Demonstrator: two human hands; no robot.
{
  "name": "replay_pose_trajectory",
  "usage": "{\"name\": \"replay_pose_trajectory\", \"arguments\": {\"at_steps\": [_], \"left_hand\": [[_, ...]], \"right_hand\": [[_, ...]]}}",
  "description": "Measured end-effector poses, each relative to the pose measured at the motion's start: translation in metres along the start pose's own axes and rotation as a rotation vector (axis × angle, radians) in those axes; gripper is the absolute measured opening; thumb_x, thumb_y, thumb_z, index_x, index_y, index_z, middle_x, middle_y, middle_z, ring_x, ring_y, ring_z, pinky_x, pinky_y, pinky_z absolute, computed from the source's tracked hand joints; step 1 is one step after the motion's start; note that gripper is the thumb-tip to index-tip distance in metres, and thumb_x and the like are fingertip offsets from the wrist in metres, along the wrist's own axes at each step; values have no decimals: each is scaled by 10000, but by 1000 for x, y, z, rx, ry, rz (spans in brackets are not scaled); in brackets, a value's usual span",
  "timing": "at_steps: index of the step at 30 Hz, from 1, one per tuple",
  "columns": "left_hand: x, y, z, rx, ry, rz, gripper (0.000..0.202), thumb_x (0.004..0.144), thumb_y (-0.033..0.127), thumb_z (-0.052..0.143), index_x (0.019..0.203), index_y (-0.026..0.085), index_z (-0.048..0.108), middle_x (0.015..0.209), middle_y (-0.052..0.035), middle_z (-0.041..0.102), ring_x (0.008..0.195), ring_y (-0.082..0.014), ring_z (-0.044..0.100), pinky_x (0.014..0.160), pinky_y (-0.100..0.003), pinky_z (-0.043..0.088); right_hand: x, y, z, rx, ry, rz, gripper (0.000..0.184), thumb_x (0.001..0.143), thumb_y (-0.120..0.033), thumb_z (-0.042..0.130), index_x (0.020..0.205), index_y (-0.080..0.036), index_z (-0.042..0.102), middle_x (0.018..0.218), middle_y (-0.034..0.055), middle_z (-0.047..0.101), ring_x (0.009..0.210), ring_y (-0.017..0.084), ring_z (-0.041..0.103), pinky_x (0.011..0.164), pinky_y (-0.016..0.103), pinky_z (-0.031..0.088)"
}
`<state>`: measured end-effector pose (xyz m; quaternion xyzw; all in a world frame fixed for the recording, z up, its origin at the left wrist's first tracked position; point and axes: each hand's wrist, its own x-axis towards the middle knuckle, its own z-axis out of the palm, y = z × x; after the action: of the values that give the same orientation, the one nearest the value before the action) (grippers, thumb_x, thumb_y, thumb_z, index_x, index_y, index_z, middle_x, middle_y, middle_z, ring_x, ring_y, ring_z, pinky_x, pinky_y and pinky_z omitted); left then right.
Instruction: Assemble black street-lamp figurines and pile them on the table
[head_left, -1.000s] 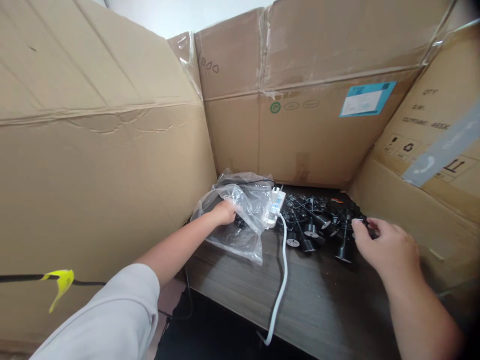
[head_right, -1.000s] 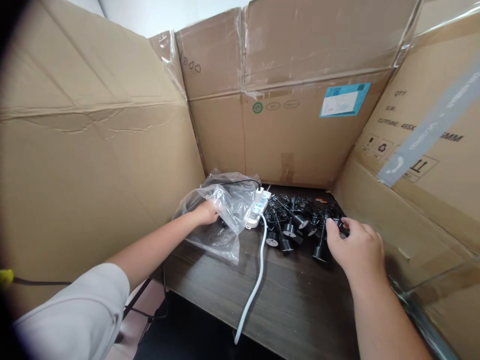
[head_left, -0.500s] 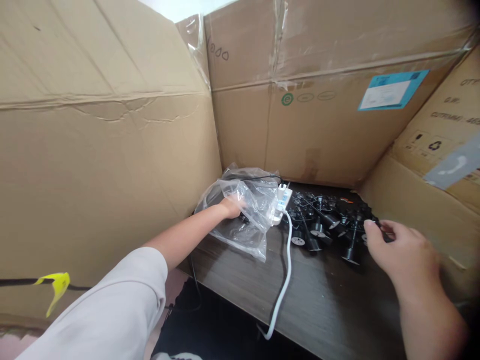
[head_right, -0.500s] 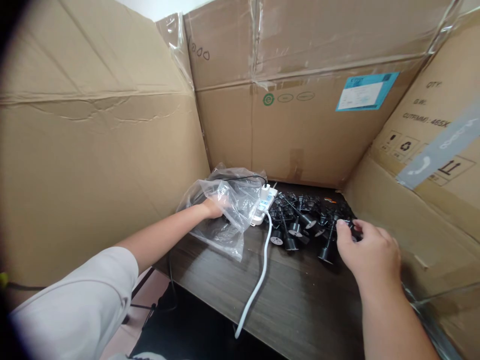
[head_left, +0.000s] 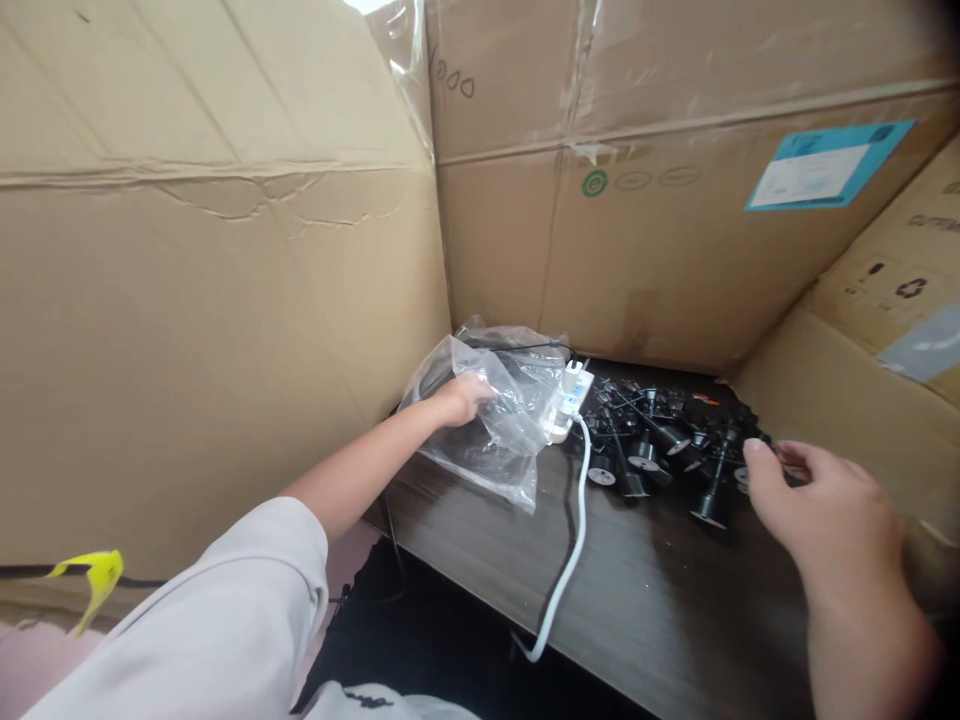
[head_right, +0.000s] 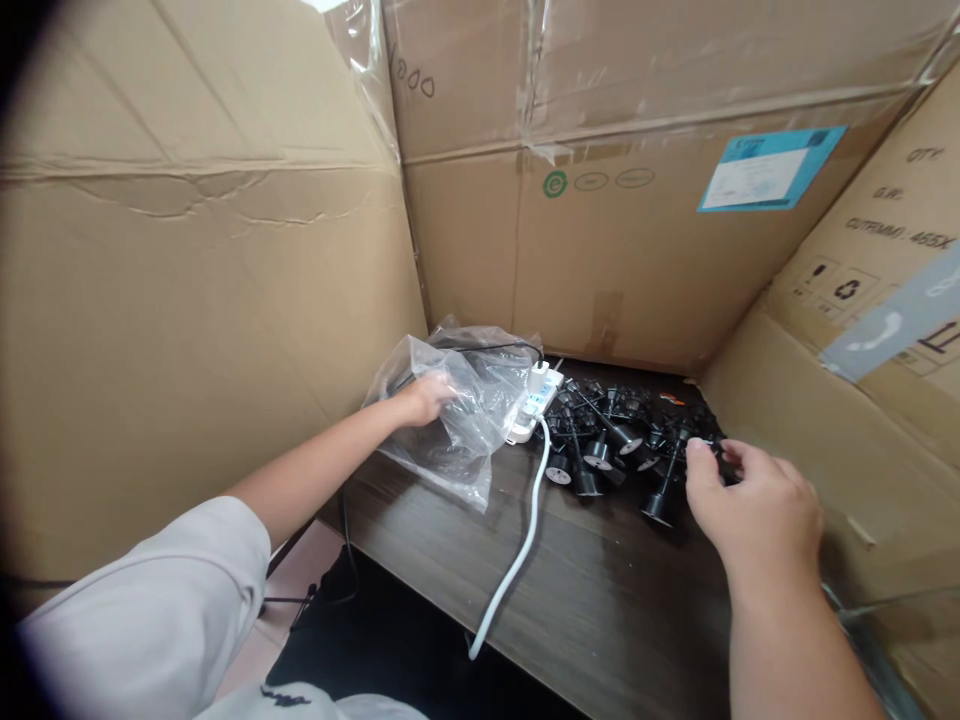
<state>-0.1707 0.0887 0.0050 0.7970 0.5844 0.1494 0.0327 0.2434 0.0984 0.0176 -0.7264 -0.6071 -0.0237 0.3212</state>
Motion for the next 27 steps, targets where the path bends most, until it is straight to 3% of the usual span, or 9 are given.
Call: {"name": "replay_pose_trajectory", "arguments": {"at_steps": [5, 12, 15, 20, 24, 27], "left_hand": [[-31, 8, -14, -70, 49, 100, 447, 710, -6, 550, 1028, 233, 753, 1137, -90, 636, 1129, -261, 528, 1024, -384, 402], [-74, 29, -22, -220, 132, 160, 293, 802, 126, 566, 978, 265, 755, 1118, -118, 660, 1102, -271, 530, 989, -460, 418], [-88, 40, -28, -400, 242, 154, 176, 836, 259, 608, 915, 277, 764, 1054, -121, 689, 1043, -268, 558, 972, -463, 422], [-107, 59, -38, -768, 332, 109, 158, 806, 380, 681, 816, 254, 775, 960, -134, 719, 1003, -280, 615, 940, -468, 452], [-114, 83, -36, -1159, 422, -34, 251, 687, 463, 781, 718, 216, 748, 808, -111, 696, 895, -290, 641, 879, -486, 496], [-113, 111, -24, -1473, 465, -118, 319, 636, 489, 810, 659, 185, 717, 659, -69, 633, 717, -235, 627, 803, -462, 526]], "right_hand": [[-2, -2, -1, 17, 20, -7, 522, 747, -492, 470, 1014, -113, 710, 915, 205, 690, 939, 370, 628, 819, 451, 499], [-5, -2, 0, 83, 74, -56, 456, 751, -481, 477, 933, -131, 705, 867, 176, 676, 896, 346, 621, 828, 440, 486], [-7, -6, -2, 103, 67, -40, 441, 758, -464, 488, 935, -119, 698, 888, 186, 676, 903, 335, 622, 854, 435, 484], [-7, -4, -1, 131, 56, -73, 517, 763, -466, 477, 991, -58, 699, 939, 211, 684, 878, 310, 638, 857, 399, 488], [-8, -1, 4, 161, 160, -144, 494, 778, -449, 504, 1001, -54, 700, 935, 199, 694, 829, 296, 648, 820, 395, 510], [-20, -12, 1, 252, 258, -250, 416, 812, -423, 529, 980, -79, 691, 917, 172, 693, 808, 270, 650, 796, 377, 527]]}}
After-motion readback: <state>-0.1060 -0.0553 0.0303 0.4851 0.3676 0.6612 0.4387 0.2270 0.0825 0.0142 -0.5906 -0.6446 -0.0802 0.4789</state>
